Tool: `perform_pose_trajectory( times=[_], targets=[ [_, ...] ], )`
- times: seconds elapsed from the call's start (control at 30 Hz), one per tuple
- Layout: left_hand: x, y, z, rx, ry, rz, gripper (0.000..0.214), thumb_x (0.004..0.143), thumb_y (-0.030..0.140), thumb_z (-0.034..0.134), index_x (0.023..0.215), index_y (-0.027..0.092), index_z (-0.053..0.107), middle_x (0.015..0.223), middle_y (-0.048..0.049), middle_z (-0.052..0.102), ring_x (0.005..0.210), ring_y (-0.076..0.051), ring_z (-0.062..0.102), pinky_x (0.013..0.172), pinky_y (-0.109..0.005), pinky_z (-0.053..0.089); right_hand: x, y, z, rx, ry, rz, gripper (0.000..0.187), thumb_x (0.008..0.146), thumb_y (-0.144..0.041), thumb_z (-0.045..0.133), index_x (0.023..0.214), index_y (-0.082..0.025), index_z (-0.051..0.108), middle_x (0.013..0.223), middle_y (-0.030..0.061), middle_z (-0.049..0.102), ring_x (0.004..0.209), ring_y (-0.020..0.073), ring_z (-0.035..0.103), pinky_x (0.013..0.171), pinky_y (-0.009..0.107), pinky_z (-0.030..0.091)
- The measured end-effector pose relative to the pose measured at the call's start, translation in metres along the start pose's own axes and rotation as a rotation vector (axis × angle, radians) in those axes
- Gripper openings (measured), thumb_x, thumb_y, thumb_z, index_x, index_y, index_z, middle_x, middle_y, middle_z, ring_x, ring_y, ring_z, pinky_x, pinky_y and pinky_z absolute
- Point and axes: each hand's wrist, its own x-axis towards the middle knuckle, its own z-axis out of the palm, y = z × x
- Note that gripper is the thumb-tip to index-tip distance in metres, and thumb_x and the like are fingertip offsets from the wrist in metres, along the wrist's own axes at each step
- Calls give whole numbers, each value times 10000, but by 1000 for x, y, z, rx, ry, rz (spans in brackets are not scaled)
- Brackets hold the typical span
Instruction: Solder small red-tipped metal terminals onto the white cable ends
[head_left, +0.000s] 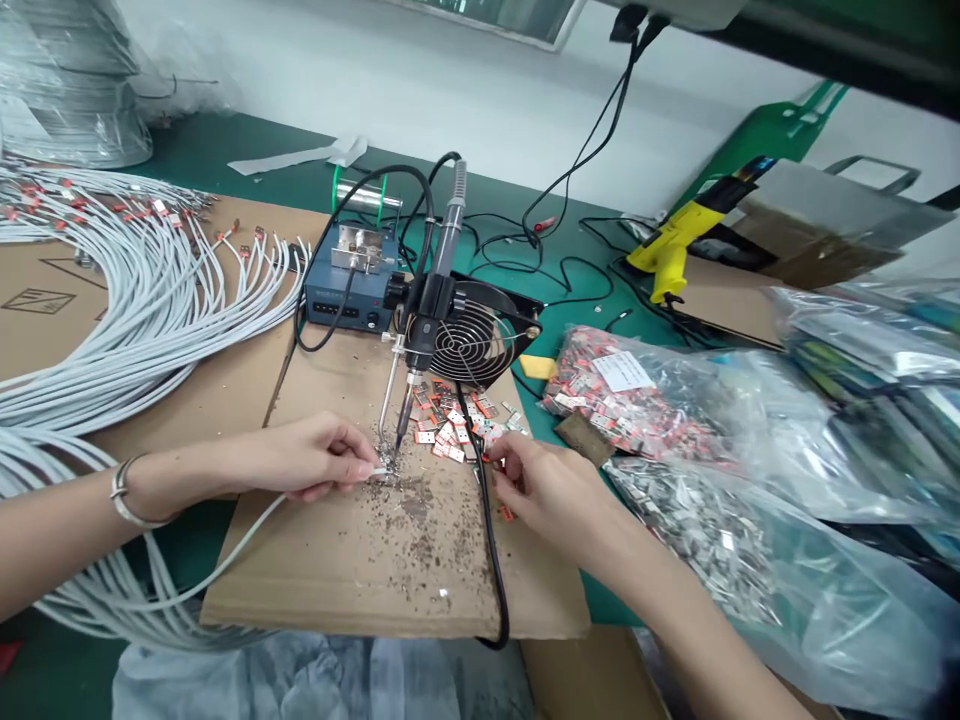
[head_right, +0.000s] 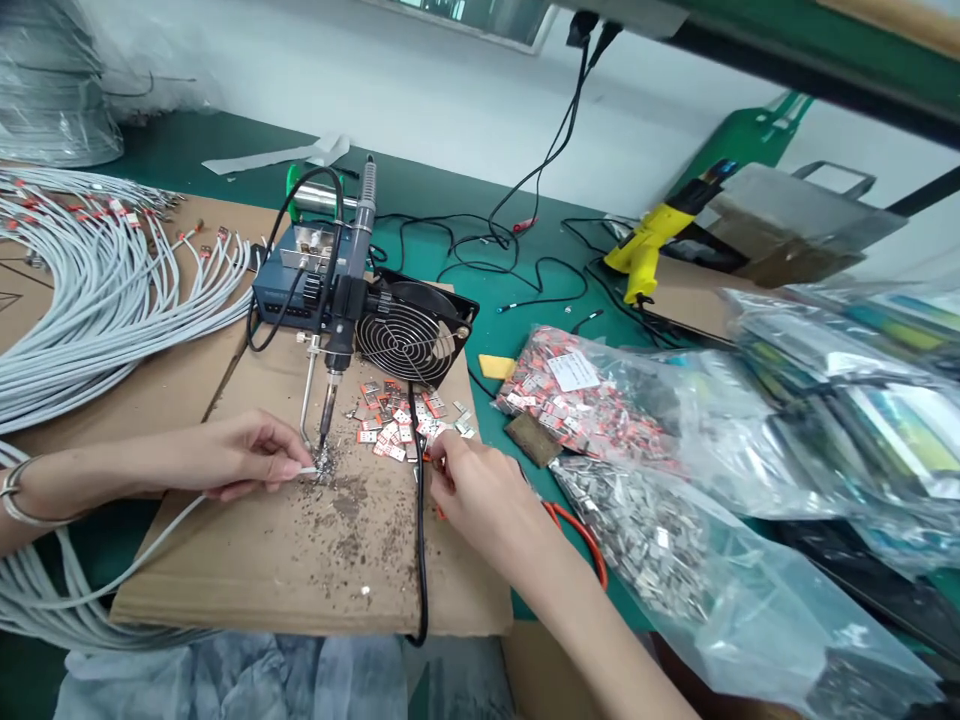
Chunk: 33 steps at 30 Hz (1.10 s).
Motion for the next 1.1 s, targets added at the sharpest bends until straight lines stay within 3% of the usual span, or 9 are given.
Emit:
perform_pose_trajectory(
  times=[0.2,0.3,0.43,0.53,0.67,0.73,0.83,0.97,1.1],
  targets=[
    [3,-3,0,-15,9,6,245,813,345,547,891,115,575,631,39,471,360,-26,349,312,-148,219,-4,-1,-2,-63,12,-4,212,746,-62,452,898,-168,554,673,25,614,561,173,557,514,260,319],
    [4,-3,0,-17,14,1,252,823,356,529,903,122,574,638,35,478,351,-24,342,294,-141,208,-9,0,-8,20,25,-8,182,753,-73,458,874,-177,546,646,9,615,546,162,560,500,256,338],
    [2,-2,2,-16,25,-8,218,844,330,507,875,125,575,639,34,487,350,-10,344,303,-121,232,-17,-3,-14,291,81,-25,230,816,-152,469,1016,-174,581,656,18,652,543,165,583,528,285,421],
    [2,-1,2,-24,2,-4,206,842,322,511,862,126,572,639,37,487,351,-10,352,295,-113,242,-18,-12,-9,671,76,-25,197,805,-240,562,981,-188,635,728,45,688,627,177,633,578,302,489],
    [2,-1,4,-41,-24,-2,208,824,337,536,867,138,579,626,49,476,364,-24,396,295,-110,297,-10,-36,6,1171,-128,56,113,718,-261,686,751,-187,607,637,5,639,549,125,615,501,239,503],
    [1,-2,4,-51,-18,-11,211,818,341,543,871,142,591,624,50,487,364,-28,418,304,-114,334,-4,-48,13,1286,-204,109,141,693,-252,715,702,-177,595,595,-14,619,522,105,610,498,219,512],
    [0,-3,4,-68,-7,-23,226,818,329,546,927,144,618,628,52,503,361,-27,435,316,-116,366,6,-61,21,1408,-203,160,168,668,-260,745,745,-155,638,605,-11,641,524,90,626,520,200,532],
    [0,-1,3,-86,41,-37,271,830,306,538,1039,159,627,642,48,530,357,-23,439,309,-105,366,12,-66,25,1622,-217,181,290,637,-314,778,844,-143,669,682,12,696,544,86,657,556,190,562],
    [-1,2,3,-98,57,-51,260,843,308,526,1022,158,641,667,36,552,355,-21,440,302,-101,363,12,-67,24,1677,-208,196,264,649,-293,780,821,-136,655,673,14,708,536,86,664,545,178,567]
  ],
)
